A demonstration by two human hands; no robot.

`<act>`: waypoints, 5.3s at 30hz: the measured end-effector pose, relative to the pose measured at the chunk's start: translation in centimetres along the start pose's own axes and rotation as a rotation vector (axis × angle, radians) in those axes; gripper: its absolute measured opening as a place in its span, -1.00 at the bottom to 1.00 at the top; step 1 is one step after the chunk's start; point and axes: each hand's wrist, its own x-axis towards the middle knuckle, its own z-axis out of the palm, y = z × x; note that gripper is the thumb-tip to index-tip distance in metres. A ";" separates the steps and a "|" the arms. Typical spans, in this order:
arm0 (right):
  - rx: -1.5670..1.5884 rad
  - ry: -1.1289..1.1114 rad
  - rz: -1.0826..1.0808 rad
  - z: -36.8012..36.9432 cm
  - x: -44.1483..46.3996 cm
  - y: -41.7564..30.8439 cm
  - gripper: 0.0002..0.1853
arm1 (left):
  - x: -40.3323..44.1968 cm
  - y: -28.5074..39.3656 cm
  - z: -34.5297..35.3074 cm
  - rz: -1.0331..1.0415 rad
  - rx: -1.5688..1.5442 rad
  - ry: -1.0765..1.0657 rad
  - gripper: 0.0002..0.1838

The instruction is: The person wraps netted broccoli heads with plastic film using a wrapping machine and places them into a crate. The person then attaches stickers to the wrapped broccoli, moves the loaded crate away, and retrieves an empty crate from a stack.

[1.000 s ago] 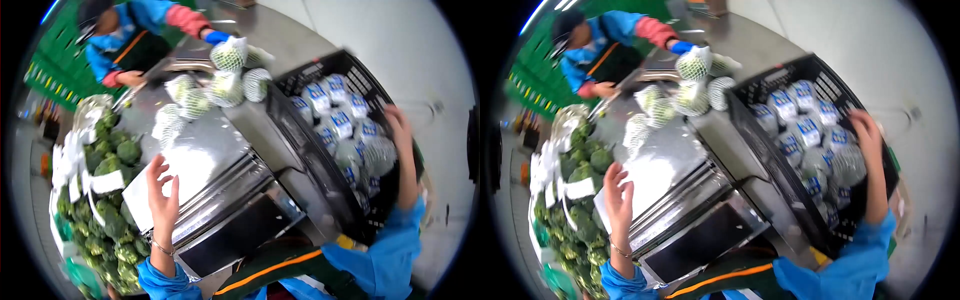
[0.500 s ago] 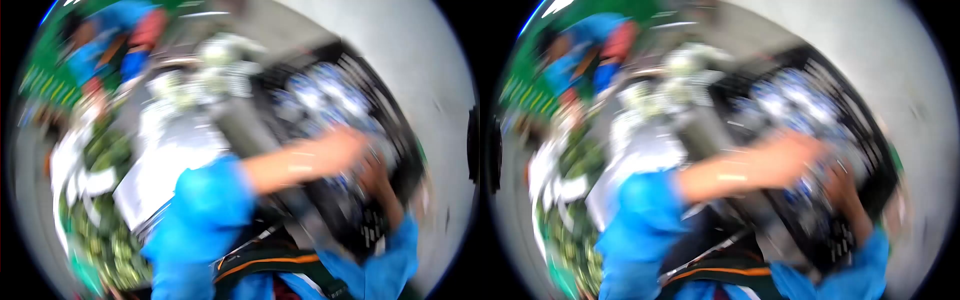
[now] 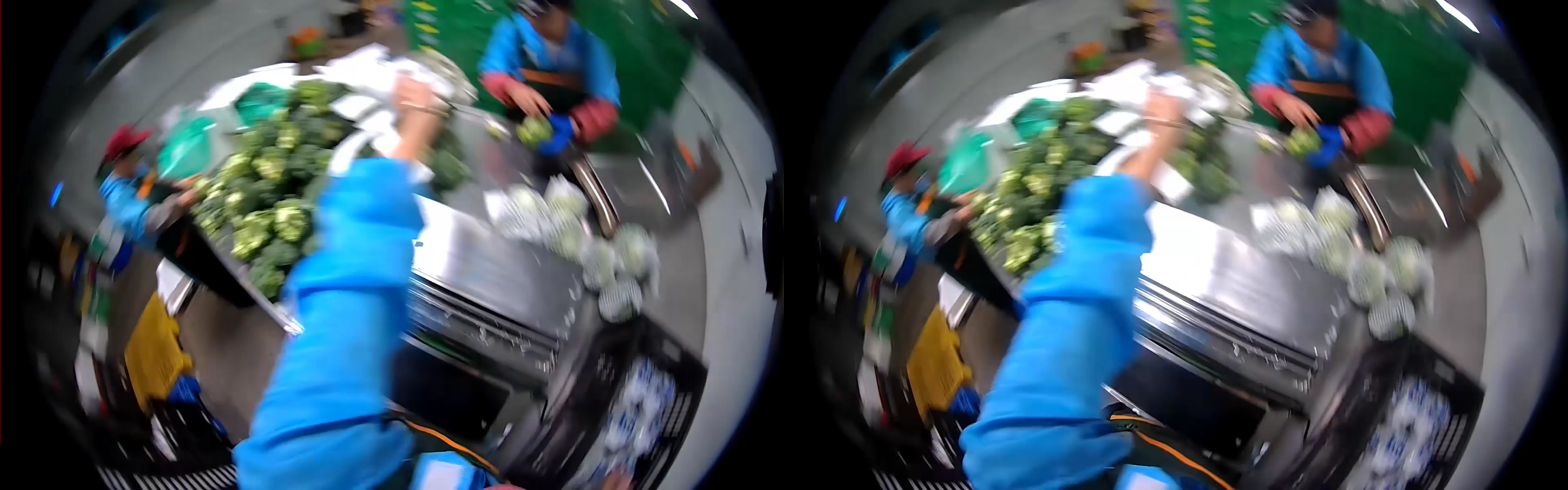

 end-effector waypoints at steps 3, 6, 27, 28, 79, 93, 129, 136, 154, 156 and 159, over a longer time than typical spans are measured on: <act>0.119 0.014 -0.050 -5.0 8.3 -15.1 -0.87 | -5.2 -1.5 -2.2 0.124 -0.015 -0.788 -0.47; 0.404 -0.146 -0.325 -3.0 16.9 -26.2 -0.87 | -8.0 -4.0 1.0 0.251 0.114 -0.982 -0.46; 1.247 -0.692 0.036 18.2 30.5 -47.4 -0.50 | -7.1 1.5 8.8 0.363 -0.756 -0.585 -0.43; 1.419 -0.732 -0.010 16.9 29.5 -46.9 -0.55 | -8.6 1.3 6.7 0.538 -0.779 -0.488 -0.46; -0.204 -0.362 -1.108 12.6 12.6 -33.9 -0.69 | -26.5 -13.7 0.0 0.273 0.032 -0.510 -0.73; -0.054 -0.251 -1.073 13.7 11.9 -33.6 -0.83 | -27.0 -13.1 -0.6 0.254 -0.012 -0.503 -0.73; -0.321 -0.172 -1.022 16.9 10.2 -35.8 -0.90 | -25.8 -13.3 -0.4 0.036 -0.123 -0.636 -0.64; -0.038 -0.163 -0.802 16.4 11.0 -35.6 -0.93 | -24.7 -13.8 -0.5 -0.110 -0.267 -0.727 -0.68; -0.148 -0.220 -1.133 15.1 12.6 -31.7 -0.84 | -27.2 -11.4 0.7 0.589 -0.185 -0.328 -0.78; -0.149 -0.218 -1.100 15.3 12.4 -31.7 -0.84 | -27.4 -11.6 2.2 0.778 -0.137 -0.397 -0.77; -0.127 -0.208 -1.067 14.9 11.5 -33.2 -0.83 | -28.1 -9.9 3.7 0.908 -0.132 -0.444 -0.74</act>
